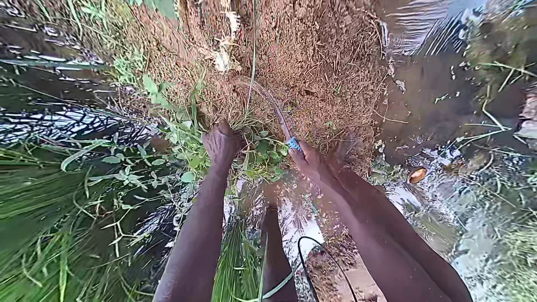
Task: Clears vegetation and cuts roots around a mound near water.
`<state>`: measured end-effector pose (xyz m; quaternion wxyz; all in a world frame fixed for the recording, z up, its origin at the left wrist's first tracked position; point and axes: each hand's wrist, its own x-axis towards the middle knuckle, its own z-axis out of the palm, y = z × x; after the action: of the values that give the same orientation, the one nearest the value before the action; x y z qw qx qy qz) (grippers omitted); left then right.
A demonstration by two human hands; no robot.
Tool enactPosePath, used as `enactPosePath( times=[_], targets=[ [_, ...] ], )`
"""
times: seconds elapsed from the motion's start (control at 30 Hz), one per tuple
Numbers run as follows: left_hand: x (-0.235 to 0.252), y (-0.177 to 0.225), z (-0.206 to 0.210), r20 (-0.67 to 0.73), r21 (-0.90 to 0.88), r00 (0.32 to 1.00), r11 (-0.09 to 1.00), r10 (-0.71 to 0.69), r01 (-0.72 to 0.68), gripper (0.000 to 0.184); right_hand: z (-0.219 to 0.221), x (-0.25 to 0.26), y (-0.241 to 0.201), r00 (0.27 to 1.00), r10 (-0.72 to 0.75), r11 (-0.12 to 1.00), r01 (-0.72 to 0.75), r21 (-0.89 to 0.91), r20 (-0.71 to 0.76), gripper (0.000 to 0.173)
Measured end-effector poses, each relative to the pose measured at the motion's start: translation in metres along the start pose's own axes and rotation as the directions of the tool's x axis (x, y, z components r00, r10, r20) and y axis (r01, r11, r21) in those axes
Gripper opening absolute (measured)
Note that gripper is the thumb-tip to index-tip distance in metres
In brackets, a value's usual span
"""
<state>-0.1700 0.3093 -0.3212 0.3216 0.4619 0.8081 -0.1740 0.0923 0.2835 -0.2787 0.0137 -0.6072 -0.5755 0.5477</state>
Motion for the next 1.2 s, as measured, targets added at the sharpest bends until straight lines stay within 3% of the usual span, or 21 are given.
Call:
enactPosePath(
  times=[0.13, 0.2, 0.33, 0.47, 0.57, 0.7, 0.8, 0.9, 0.97, 1.1, 1.2],
  targets=[
    [-0.008, 0.004, -0.018, 0.050, 0.062, 0.999, 0.998, -0.005, 0.002, 0.033, -0.009, 0.043, -0.007, 0.981, 0.073, 0.991, -0.052, -0.120, 0.181, 0.042],
    [-0.013, 0.005, -0.022, 0.042, 0.050, 0.999, 0.999, 0.012, -0.014, 0.033, -0.007, 0.044, -0.003, 0.978, 0.078, 0.993, -0.058, -0.105, 0.196, 0.043],
    [-0.022, -0.005, -0.036, 0.043, 0.027, 0.999, 0.999, 0.025, -0.027, 0.037, 0.026, -0.036, 0.012, 0.968, 0.204, 0.979, -0.202, -0.028, 0.149, 0.042],
    [-0.045, -0.043, -0.042, 0.028, -0.095, 0.996, 0.992, -0.080, 0.083, 0.040, 0.046, -0.131, 0.050, 0.944, 0.283, 0.958, -0.285, -0.011, 0.169, 0.043],
    [-0.067, -0.083, -0.028, 0.090, -0.128, 0.980, 0.974, -0.178, 0.188, 0.040, 0.047, -0.117, 0.041, 0.982, 0.173, 0.968, -0.183, 0.170, 0.074, 0.042],
    [-0.068, -0.087, -0.012, 0.132, -0.156, 0.970, 0.962, -0.204, 0.223, 0.035, 0.028, -0.088, 0.028, 0.991, 0.131, 0.955, -0.120, 0.271, -0.023, 0.038],
    [-0.075, -0.076, -0.008, 0.107, -0.196, 0.968, 0.950, -0.227, 0.244, 0.034, 0.025, -0.046, 0.013, 0.992, 0.128, 0.962, -0.122, 0.243, -0.008, 0.038],
    [-0.078, -0.076, 0.003, 0.067, -0.218, 0.969, 0.945, -0.236, 0.245, 0.033, 0.026, 0.011, -0.011, 0.984, 0.123, 0.980, -0.140, 0.139, 0.127, 0.043],
    [-0.081, -0.074, 0.003, 0.039, -0.225, 0.973, 0.947, -0.227, 0.230, 0.032, 0.029, 0.022, -0.015, 0.967, 0.155, 0.977, -0.180, 0.111, 0.202, 0.042],
    [-0.108, -0.073, -0.010, 0.008, -0.268, 0.980, 0.944, -0.199, 0.193, 0.031, 0.029, -0.056, 0.012, 0.943, 0.253, 0.956, -0.277, 0.093, 0.215, 0.042],
    [-0.162, -0.073, -0.005, 0.115, -0.264, 0.958, 0.921, -0.264, 0.286, 0.037, 0.031, -0.123, 0.053, 0.930, 0.295, 0.951, -0.309, 0.032, 0.222, 0.044]
  ],
)
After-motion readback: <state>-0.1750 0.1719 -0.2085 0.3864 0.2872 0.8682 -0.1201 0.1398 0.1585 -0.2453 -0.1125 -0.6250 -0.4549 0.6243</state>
